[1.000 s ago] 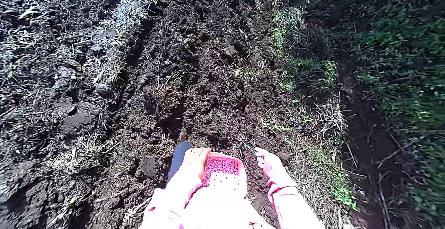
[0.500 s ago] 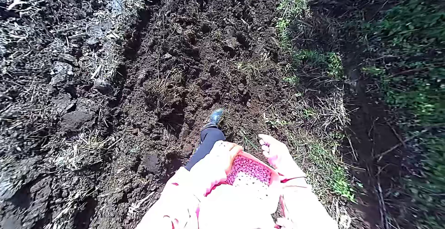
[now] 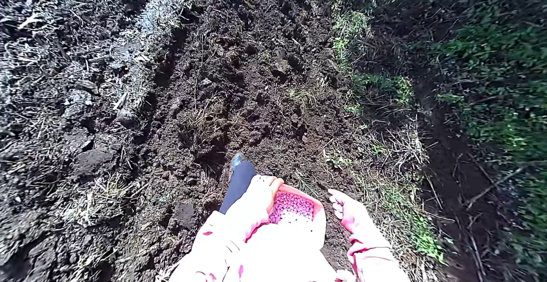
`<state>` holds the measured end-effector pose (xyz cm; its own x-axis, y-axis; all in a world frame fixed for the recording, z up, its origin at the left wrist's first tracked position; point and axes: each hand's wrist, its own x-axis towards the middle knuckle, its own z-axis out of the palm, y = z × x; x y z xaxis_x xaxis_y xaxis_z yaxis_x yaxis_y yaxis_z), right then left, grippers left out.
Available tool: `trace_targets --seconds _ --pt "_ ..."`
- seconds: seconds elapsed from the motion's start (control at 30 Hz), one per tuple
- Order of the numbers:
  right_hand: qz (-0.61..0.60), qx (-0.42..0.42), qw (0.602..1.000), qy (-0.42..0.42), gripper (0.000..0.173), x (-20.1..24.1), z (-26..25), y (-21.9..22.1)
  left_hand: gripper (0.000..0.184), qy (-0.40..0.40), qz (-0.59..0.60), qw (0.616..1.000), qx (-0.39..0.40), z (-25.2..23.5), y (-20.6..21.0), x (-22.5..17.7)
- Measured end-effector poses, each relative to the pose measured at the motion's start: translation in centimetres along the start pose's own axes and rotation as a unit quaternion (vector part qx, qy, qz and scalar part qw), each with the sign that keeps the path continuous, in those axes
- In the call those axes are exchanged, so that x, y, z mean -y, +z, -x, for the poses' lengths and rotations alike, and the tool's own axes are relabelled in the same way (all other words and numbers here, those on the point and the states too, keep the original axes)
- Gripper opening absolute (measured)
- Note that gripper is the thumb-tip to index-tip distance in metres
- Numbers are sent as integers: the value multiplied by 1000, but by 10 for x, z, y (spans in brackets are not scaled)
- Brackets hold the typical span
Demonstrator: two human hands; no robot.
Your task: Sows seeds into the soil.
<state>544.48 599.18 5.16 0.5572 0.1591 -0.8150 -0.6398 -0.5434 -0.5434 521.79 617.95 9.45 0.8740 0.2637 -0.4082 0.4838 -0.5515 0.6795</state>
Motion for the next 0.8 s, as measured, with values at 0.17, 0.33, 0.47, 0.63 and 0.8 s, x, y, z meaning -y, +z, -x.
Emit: trace_targets --seconds 0.17,0.33,0.47,0.63,0.8 --pt "27 87 993 -75 28 80 15 85 41 -36 21 999 -9 -1 -19 19" --pt "44 173 973 -147 34 182 15 184 42 -78 42 996 -20 -12 -57 57" --pt "45 185 970 -148 29 234 1 252 43 -101 71 992 -41 -20 -99 91" --pt "71 200 971 -112 28 260 -15 323 43 -118 94 988 -43 -34 -145 123" --pt "93 190 974 -83 28 261 -23 355 40 -111 110 986 -65 -34 -183 144"
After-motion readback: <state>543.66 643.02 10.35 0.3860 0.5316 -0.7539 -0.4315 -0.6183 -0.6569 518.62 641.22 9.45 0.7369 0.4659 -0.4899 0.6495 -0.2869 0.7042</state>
